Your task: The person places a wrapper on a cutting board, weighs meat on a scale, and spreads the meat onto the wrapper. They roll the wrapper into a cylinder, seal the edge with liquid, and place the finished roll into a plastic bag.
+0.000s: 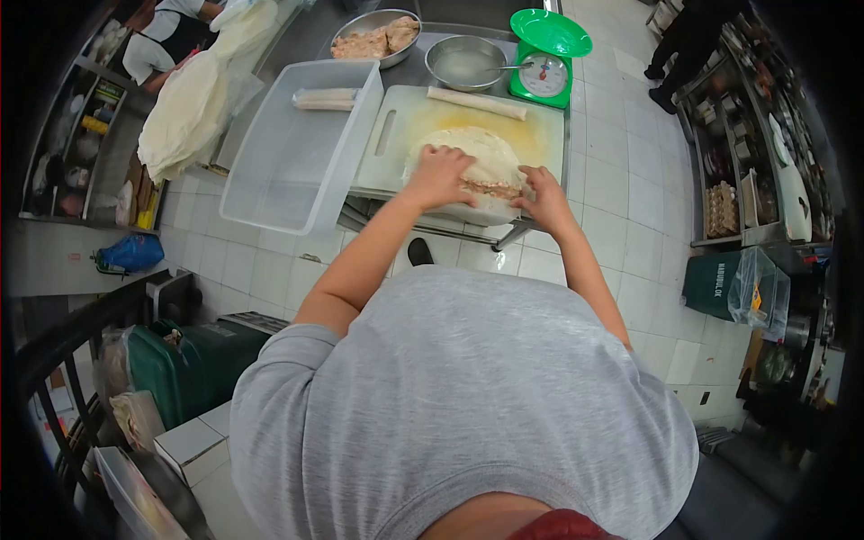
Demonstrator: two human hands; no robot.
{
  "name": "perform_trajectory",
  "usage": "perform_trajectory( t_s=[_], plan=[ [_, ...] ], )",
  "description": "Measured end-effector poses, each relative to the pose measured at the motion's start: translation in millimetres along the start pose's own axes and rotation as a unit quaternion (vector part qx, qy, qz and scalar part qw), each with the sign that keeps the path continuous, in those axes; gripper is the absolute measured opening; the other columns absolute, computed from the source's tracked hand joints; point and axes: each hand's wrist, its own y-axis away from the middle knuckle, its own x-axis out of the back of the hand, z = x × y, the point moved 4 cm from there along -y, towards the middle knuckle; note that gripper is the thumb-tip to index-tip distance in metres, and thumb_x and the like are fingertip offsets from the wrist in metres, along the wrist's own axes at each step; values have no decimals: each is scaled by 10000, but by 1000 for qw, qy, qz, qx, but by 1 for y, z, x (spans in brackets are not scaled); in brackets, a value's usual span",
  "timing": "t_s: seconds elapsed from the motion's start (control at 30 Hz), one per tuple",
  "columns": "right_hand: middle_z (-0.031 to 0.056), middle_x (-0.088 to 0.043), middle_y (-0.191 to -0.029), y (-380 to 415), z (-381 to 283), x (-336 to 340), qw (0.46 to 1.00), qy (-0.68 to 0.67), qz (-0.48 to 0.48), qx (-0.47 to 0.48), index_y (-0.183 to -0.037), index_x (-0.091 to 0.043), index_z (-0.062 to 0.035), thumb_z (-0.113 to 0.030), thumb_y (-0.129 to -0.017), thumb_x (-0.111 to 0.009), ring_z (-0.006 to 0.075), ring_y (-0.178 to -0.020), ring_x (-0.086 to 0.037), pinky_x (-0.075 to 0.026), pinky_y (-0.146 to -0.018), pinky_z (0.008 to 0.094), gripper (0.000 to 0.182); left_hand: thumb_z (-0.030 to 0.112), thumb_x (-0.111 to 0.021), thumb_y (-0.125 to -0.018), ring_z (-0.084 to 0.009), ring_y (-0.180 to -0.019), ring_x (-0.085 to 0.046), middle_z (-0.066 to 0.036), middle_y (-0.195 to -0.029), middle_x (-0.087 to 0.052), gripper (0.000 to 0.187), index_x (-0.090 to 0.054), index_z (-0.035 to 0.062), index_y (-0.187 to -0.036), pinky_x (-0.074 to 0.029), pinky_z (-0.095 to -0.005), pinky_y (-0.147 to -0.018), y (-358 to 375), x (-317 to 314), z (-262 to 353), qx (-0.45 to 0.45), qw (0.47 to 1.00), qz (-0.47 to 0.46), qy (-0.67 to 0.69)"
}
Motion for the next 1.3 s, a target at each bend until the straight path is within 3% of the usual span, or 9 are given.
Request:
perform_trajectory(
  t_s=[0.03, 0.13, 0.23, 0.33, 0.43, 0.53, 0.73, 1.03, 1.3],
  plan=[
    [141, -585, -831, 0, -7, 1, 998, 11, 19, 66, -851, -612, -9, -81, -698, -731, 328, -853, -569, -469, -731, 402, 207, 446, -786, -603, -255, -1090, -519, -60, -1051, -606, 606, -640, 137, -1104, -287, -453, -954, 9, 8, -13, 13, 1000, -1, -3],
    [129, -565, -876, -8, 10, -25, 993, 18, -100, 56, -878, -622, 16, -70, -692, -743, 302, -898, -553, -461, -760, 382, 238, 370, -787, -642, -254, -1019, -546, -54, -1011, -616, 529, -646, 120, -1087, -352, -406, -908, 40, 16, -60, 49, 998, 18, 28],
    [124, -565, -880, -14, 5, -33, 989, 56, -91, 101, -875, -633, 3, -69, -679, -742, 310, -890, -550, -465, -754, 389, 236, 260, -783, -674, -253, -897, -587, -64, -926, -621, 371, -679, 98, -991, -436, -360, -798, 53, 11, -89, 104, 980, -16, 169],
    [132, -561, -839, -15, -21, -42, 982, 63, -63, 168, -795, -634, -15, -78, -676, -711, 314, -860, -555, -472, -755, 391, 155, 169, -763, -704, -252, -801, -596, -72, -865, -616, 242, -691, 75, -914, -468, -345, -723, 55, 17, -84, 62, 982, 53, 169],
    [125, -566, -835, -27, -25, -59, 979, 135, -81, 127, -764, -633, -29, -113, -650, -735, 310, -859, -560, -476, -755, 393, 174, 200, -766, -709, -263, -819, -590, -73, -879, -616, 271, -686, 69, -933, -463, -356, -745, 53, 19, -78, 39, 985, 68, 154],
    [119, -565, -825, -30, -52, -65, 977, 141, -104, 123, -786, -622, -18, -116, -698, -711, 308, -880, -557, -476, -756, 407, 159, 237, -783, -691, -263, -820, -591, -74, -881, -617, 316, -685, 66, -939, -465, -354, -753, 50, 10, -87, 40, 988, 78, 124],
    [127, -569, -840, -40, -60, -93, 980, 103, -67, 154, -762, -620, -9, -130, -683, -716, 316, -870, -565, -478, -767, 411, 173, 287, -773, -695, -272, -900, -589, -65, -882, -626, 340, -697, 100, -969, -467, -376, -789, 59, 15, -92, 95, 983, 45, 148],
    [150, -579, -875, -57, -74, -130, 976, 110, -133, 135, -817, -653, 3, -152, -706, -708, 319, -889, -573, -484, -791, 389, 198, 149, -731, -754, -246, -769, -619, -109, -818, -630, 233, -692, 33, -953, -491, -342, -716, 73, 15, -94, 241, 925, 49, 290],
    [148, -583, -840, -67, -91, -161, 973, 109, -81, 185, -781, -651, -17, -149, -744, -664, 303, -862, -578, -488, -752, 385, 138, 53, -649, -810, -252, -786, -612, -114, -852, -643, 189, -679, 15, -993, -479, -319, -727, 76, 13, -96, 198, 944, 69, 256]
  ],
)
